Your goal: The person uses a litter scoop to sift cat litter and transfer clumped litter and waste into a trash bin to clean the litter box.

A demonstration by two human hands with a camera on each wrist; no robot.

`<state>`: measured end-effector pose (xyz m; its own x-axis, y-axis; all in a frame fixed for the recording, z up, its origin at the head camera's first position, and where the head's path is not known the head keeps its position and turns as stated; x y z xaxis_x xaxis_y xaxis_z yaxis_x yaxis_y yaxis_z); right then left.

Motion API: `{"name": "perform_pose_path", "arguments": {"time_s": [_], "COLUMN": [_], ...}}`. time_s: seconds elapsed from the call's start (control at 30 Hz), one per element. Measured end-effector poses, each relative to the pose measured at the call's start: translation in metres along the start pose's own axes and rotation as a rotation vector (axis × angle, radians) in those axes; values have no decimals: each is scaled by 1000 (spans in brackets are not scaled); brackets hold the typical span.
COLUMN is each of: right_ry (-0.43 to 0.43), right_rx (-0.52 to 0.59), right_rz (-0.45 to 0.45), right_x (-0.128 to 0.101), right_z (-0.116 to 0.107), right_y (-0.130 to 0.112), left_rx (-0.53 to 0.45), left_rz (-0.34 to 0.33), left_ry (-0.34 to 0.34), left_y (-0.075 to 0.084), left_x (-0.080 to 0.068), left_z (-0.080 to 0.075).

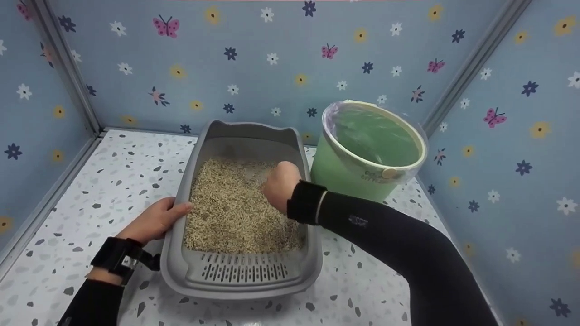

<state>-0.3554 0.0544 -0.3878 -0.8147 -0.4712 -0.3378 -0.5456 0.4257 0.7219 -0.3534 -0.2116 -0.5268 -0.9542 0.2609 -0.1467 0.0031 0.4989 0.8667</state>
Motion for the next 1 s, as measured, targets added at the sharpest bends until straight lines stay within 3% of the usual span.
{"name": "perform_pose_path", "arguments": {"time_s": [0.33,0.67,0.83,1.0], "right_ry": [155,86,97,107], "right_rx": [325,552,648,813], "right_rz": [-95,-91,-57,-26], "right_x": [-15,-23,-26,-28], "right_z": [18,33,37,42], "right_y": [24,29,25,15], "left_rx": [-2,-6,-10,-15], "left_rz": [0,-9,1,-1], "left_ry": [1,-2,-4,-3], "left_y": [2,-3,-1,0], "left_x": [-2,-3,-3,-4], "left_z": [-1,0,0,0]}}
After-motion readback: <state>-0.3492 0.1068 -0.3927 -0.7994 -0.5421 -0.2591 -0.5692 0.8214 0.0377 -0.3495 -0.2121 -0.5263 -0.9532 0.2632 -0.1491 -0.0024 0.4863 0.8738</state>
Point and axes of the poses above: each hand's wrist, its own x-axis towards the middle knuckle, its own z-axis out of the palm, y = z × x, the point moved 7 cm from there along x, towards the middle knuckle, and after that the axes turned 9 degrees about x, right-handed, at the moved point
